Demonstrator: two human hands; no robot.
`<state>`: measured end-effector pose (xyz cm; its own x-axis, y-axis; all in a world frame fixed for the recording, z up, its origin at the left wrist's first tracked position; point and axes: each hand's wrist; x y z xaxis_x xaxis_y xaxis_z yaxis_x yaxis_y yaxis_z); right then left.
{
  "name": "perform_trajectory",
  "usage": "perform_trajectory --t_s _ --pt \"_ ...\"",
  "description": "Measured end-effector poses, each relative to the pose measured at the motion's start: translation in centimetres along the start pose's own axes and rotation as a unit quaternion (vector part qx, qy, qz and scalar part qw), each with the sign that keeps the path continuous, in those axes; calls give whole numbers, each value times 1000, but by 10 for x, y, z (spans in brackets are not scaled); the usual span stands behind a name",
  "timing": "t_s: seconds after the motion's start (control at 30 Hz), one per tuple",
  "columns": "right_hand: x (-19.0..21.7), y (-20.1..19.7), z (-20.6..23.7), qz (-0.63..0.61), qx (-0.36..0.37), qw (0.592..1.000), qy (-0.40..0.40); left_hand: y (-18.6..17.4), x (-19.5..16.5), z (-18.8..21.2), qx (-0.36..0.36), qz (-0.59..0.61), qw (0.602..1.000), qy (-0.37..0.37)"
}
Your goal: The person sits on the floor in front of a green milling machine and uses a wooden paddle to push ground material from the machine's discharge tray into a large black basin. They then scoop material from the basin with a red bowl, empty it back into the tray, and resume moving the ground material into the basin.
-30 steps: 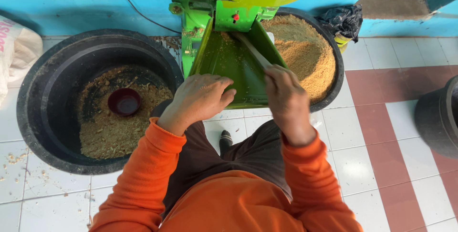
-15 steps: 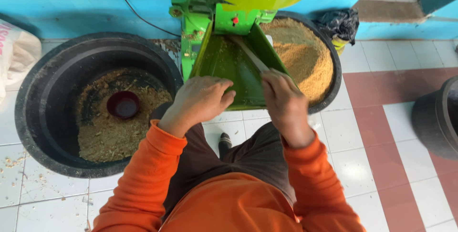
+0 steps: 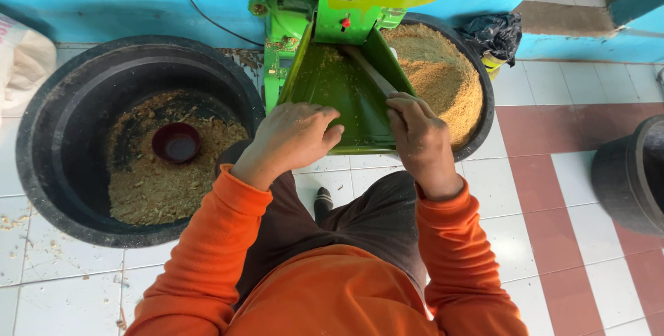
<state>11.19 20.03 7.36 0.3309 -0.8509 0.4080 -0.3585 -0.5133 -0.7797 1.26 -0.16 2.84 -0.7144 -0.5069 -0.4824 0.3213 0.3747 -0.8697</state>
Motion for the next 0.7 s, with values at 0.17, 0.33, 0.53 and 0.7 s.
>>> perform_trajectory --t_s 0.17,0.33,0.53,0.7 --pt "10 -14 29 55 -51 997 13 1 1 -1 -33 9 999 15" --pt "16 1 29 5 -31 999 12 4 5 -3 -20 1 999 34" --pt "7 5 9 72 -65 995 -3 2 2 -3 2 -9 1000 17" --pt "31 -38 46 34 -34 997 67 3 3 -4 -7 3 1000 28"
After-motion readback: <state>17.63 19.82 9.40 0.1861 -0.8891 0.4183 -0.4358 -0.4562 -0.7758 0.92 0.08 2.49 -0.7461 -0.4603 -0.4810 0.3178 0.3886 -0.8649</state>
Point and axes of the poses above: each hand's wrist, its own z-axis away from the middle knuckle, its own y-axis out of the palm, x = y × z, and after that the axes turned 9 degrees about x, right-handed
